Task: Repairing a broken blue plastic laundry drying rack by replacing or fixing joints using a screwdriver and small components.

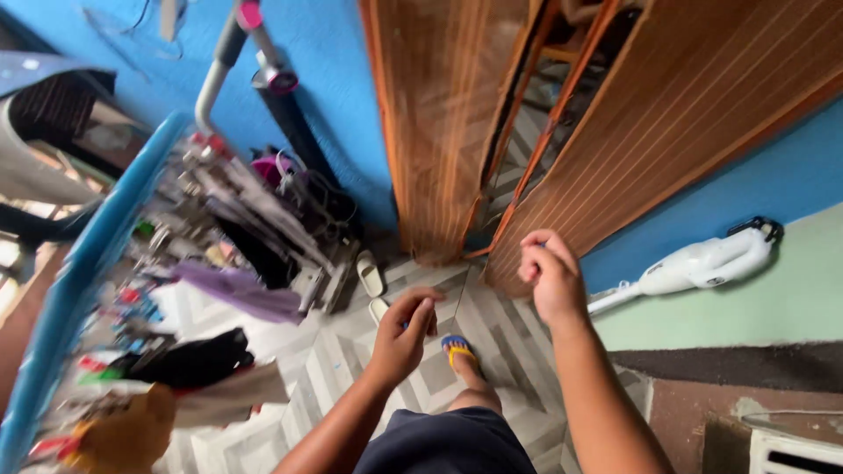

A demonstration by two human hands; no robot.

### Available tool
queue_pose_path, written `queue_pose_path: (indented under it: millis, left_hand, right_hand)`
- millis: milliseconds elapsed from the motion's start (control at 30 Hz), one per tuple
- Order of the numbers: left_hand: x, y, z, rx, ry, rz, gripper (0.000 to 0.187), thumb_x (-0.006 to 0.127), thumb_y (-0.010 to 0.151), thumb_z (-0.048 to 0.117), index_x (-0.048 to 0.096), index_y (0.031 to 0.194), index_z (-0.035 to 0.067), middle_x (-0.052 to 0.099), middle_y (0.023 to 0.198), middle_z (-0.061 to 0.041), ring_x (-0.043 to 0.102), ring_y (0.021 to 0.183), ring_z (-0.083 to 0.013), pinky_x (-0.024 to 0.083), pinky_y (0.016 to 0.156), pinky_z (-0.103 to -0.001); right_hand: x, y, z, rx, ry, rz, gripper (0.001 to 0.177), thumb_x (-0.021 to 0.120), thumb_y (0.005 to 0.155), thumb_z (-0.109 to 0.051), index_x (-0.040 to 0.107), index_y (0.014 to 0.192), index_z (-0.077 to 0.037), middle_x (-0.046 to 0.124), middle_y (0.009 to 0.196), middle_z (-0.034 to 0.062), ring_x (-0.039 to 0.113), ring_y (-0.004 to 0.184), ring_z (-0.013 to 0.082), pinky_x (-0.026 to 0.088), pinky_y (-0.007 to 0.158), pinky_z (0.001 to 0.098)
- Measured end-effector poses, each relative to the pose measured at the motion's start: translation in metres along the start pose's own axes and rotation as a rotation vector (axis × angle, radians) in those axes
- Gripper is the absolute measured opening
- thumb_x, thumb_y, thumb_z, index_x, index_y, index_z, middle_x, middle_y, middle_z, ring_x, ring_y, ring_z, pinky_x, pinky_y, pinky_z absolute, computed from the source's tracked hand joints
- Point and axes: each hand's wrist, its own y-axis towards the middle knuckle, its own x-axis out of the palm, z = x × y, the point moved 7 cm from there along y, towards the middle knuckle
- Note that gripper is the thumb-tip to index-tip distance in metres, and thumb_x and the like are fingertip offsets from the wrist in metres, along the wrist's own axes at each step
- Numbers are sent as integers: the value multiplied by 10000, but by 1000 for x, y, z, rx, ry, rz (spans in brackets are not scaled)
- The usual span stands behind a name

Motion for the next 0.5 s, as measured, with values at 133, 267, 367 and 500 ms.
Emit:
queue_pose_path:
  millis: [133,267,367,500]
  left_hand:
    - [46,130,2,127,178,54,186,600,1010,101,723,1132,32,659,880,2,586,760,-73,496,674,-238]
    - [98,262,14,241,142,92,220,655,1010,90,727,1212,43,670,936,40,542,765,-29,441,647,-206]
    - [131,331,37,302,254,121,338,694,1002,124,690,1338,89,655,917,28,521,741,-38,428,628,-220]
    - [158,396,96,282,350,227,578,723,952,197,534,1497,157,619,777,-11,519,659,-63,449,586,-235]
  right_hand:
    - [-10,70,-109,-269,-436,140,131,596,1032,-91,678,1116,-32,517,751,-32,422,627,62,340,540,239]
    - [-5,141,-180,-636,-942,214,257,715,993,-98,690,1245,-53,559,741,-20,514,682,93,433,628,248]
    - [15,169,-229,-889,-1007,276,308,748,988,-91,673,1282,-39,568,782,6,555,737,146,468,687,280]
    - [44,205,-266,-1103,-1010,316,440,790,955,-127,617,1345,-17,654,992,89,633,889,204,498,731,296]
